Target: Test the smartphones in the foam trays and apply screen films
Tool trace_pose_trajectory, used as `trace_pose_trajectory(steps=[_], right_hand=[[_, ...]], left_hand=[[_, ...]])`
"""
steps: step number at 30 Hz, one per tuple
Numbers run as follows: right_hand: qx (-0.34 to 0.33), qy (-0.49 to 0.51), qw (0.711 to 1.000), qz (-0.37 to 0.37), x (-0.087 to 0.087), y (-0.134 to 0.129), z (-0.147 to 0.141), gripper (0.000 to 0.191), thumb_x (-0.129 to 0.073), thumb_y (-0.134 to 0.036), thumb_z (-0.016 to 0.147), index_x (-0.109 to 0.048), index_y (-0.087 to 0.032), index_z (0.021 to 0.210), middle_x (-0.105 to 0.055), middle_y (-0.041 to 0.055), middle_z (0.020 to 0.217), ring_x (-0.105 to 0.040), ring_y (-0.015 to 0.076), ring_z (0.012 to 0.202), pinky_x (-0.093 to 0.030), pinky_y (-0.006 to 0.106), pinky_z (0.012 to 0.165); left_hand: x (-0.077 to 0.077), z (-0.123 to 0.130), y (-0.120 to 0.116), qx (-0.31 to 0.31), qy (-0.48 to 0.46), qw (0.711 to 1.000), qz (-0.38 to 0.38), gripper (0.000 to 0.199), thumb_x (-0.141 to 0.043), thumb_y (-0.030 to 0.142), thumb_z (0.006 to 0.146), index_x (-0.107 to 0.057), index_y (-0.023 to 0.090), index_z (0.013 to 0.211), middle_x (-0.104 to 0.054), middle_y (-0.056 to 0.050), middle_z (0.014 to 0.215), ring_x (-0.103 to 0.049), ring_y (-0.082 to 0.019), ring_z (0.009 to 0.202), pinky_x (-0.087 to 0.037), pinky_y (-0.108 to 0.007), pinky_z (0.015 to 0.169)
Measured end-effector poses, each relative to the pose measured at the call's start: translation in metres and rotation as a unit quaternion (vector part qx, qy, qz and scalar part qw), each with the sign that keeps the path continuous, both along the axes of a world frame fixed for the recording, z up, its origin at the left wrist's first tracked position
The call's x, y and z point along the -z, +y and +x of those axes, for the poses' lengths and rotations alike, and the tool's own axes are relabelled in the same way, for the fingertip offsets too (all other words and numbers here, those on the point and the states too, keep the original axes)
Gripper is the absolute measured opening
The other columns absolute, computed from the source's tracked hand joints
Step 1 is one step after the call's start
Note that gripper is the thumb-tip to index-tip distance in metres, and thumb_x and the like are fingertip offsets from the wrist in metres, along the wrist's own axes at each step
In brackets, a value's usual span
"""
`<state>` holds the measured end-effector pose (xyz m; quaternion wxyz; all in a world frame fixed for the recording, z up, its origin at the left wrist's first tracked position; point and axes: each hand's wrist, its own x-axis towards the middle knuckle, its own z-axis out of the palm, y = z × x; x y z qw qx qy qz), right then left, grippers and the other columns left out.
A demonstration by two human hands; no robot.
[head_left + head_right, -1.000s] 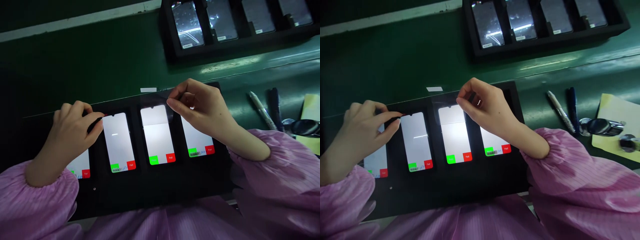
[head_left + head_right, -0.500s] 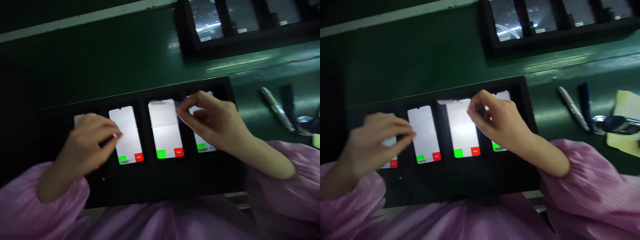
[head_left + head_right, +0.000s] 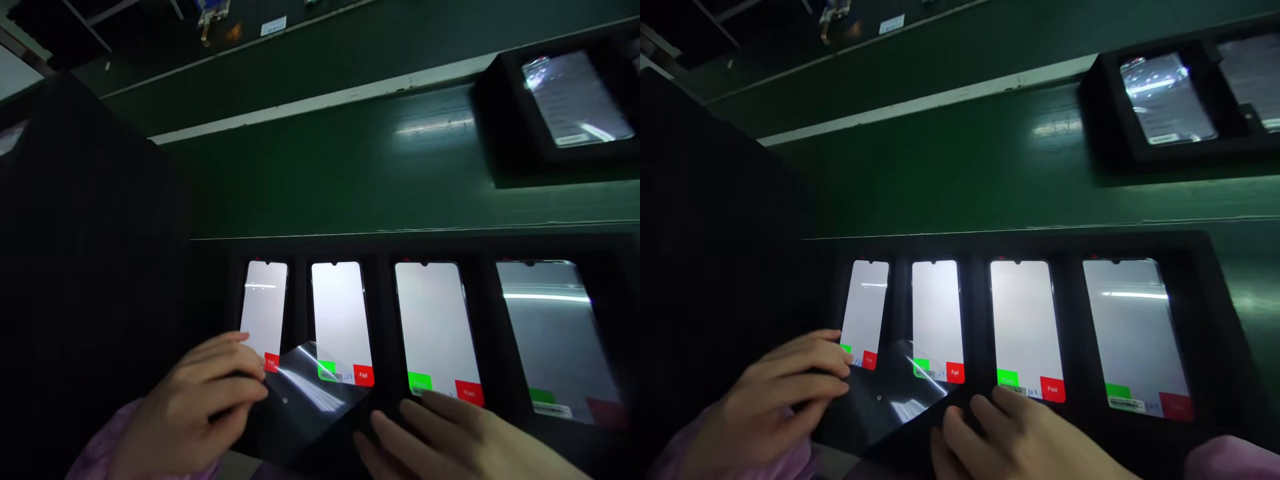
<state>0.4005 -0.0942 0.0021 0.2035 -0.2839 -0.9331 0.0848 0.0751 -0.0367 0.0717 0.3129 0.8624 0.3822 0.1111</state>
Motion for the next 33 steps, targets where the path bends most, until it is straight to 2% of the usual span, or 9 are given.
trace_pose_trajectory(steps=[3,6,8,13,15,18,23,26,33], right_hand=[[-0.04,-0.033,0.998,0.03,-0.001,0.009,-0.009,0.024,-0.054,-0.017,0.095,-0.074,-0.024,0.105,-0.073,0.0031,0.101,-0.06,0.0178,0.073,-0.043,0.036,0.059],[-0.014,-0.032,0.998,0.044,-0.005,0.017,-0.008,0.024,-0.052,-0.012,0.095,-0.072,-0.022,0.086,-0.068,0.0027,0.093,-0.058,0.0181,0.077,-0.041,0.037,0.061],[-0.008,-0.026,0.999,0.035,-0.008,0.022,-0.007,0.029,-0.048,-0.009,0.097,-0.072,-0.02,0.083,-0.065,0.0026,0.09,-0.057,0.0179,0.08,-0.042,0.036,0.064],[-0.007,-0.017,1.0,-0.01,-0.011,0.053,-0.009,0.022,-0.054,-0.01,0.098,-0.071,-0.018,0.087,-0.061,0.0022,0.082,-0.053,0.0169,0.072,-0.037,0.033,0.059],[0.027,-0.029,0.999,-0.021,-0.007,0.073,-0.009,0.019,-0.055,-0.007,0.098,-0.07,-0.018,0.093,-0.065,0.0025,0.086,-0.059,0.0166,0.077,-0.037,0.031,0.059],[0.14,-0.063,0.987,-0.04,-0.002,0.101,-0.008,0.017,-0.051,-0.015,0.104,-0.068,-0.018,0.102,-0.072,0.0039,0.096,-0.066,0.0162,0.08,-0.033,0.029,0.055],[0.299,-0.1,0.947,-0.07,-0.005,0.118,-0.011,0.027,-0.047,-0.038,0.108,-0.066,-0.019,0.106,-0.068,0.0024,0.075,-0.053,0.0142,0.053,-0.017,0.029,0.051],[0.323,-0.101,0.935,-0.108,-0.008,0.122,-0.015,0.024,-0.048,-0.037,0.106,-0.066,-0.02,0.109,-0.062,0.0019,0.069,-0.047,0.0139,0.051,-0.016,0.03,0.055],[0.351,-0.082,0.916,-0.175,-0.008,0.13,-0.019,0.014,-0.055,-0.027,0.102,-0.065,-0.021,0.109,-0.067,0.0015,0.08,-0.052,0.0166,0.062,-0.026,0.03,0.058]], left_hand=[[0.011,-0.002,0.024,-0.017,-0.02,0.999,0.038,0.029,-0.058,0.001,0.093,-0.07,0.027,0.1,-0.074,0.005,0.103,-0.072,-0.009,0.102,-0.051,-0.034,0.121],[0.029,0.003,0.047,-0.019,-0.064,0.996,0.066,0.028,-0.06,0.002,0.093,-0.071,0.026,0.101,-0.07,0.002,0.107,-0.069,-0.012,0.109,-0.055,-0.036,0.115],[0.042,0.005,0.062,-0.017,-0.063,0.993,0.094,0.028,-0.062,0.004,0.094,-0.073,0.026,0.107,-0.067,0.0,0.111,-0.067,-0.014,0.111,-0.058,-0.036,0.107],[0.064,-0.003,0.086,-0.134,0.114,0.957,0.232,0.02,-0.063,0.02,0.1,-0.078,0.022,0.113,-0.064,-0.01,0.127,-0.064,-0.028,0.116,-0.058,-0.047,0.097],[0.067,-0.005,0.088,-0.168,0.143,0.948,0.23,0.02,-0.062,0.022,0.101,-0.079,0.019,0.111,-0.061,-0.012,0.136,-0.062,-0.032,0.124,-0.056,-0.05,0.1],[0.065,-0.004,0.089,-0.187,0.147,0.948,0.212,0.018,-0.061,0.023,0.101,-0.078,0.017,0.105,-0.062,-0.012,0.136,-0.061,-0.033,0.126,-0.056,-0.048,0.1],[0.063,-0.004,0.087,-0.178,0.146,0.951,0.208,0.015,-0.064,0.024,0.099,-0.076,0.018,0.105,-0.065,-0.01,0.135,-0.062,-0.031,0.124,-0.051,-0.054,0.111],[0.065,-0.007,0.088,-0.179,0.149,0.947,0.221,0.017,-0.067,0.026,0.098,-0.077,0.018,0.109,-0.066,-0.01,0.14,-0.061,-0.032,0.129,-0.047,-0.058,0.116],[0.071,-0.011,0.096,-0.19,0.104,0.947,0.236,0.016,-0.076,0.029,0.092,-0.081,0.021,0.105,-0.072,-0.007,0.131,-0.067,-0.029,0.119,-0.055,-0.05,0.103]])
